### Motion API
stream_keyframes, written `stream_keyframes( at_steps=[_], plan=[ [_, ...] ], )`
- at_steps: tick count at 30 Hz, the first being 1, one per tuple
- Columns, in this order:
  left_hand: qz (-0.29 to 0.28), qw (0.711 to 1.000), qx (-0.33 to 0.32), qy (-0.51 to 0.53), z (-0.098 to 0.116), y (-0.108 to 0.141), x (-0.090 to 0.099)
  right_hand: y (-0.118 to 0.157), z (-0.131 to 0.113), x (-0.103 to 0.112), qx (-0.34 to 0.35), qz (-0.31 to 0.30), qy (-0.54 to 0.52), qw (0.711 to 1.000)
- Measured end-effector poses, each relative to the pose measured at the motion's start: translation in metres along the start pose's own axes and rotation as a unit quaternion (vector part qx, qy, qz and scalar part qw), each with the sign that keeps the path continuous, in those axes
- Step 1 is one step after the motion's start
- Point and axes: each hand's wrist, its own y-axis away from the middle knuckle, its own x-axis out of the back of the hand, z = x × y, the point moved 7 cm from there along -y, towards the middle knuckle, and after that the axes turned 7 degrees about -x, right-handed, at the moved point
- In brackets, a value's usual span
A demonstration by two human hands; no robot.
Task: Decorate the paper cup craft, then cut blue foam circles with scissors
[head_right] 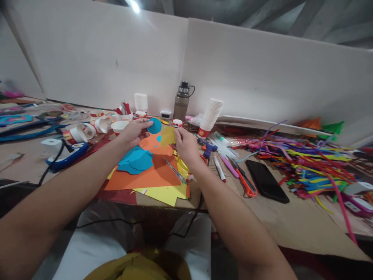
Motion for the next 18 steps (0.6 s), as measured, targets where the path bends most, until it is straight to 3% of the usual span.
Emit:
stream_keyframes(
  at_steps=[2,5,12,18],
  plan=[
    [-0.033,0.999,0.007,0.018,-0.002,0.002,-0.007,-0.005,0.016,0.004,-0.065,-0.009,-0.092,0.994],
    [-0.086,0.996,0.020,0.018,-0.006,0.008,-0.020,-0.008,0.029,0.006,-0.109,-0.012,-0.119,0.987],
    [-0.185,0.979,0.006,-0.082,-0.017,0.021,-0.036,-0.005,0.020,-0.004,-0.061,-0.072,-0.114,0.989],
    [-0.179,0.978,-0.031,-0.105,-0.016,0.022,-0.037,-0.001,0.013,-0.008,-0.068,-0.102,-0.213,0.969]
  ],
)
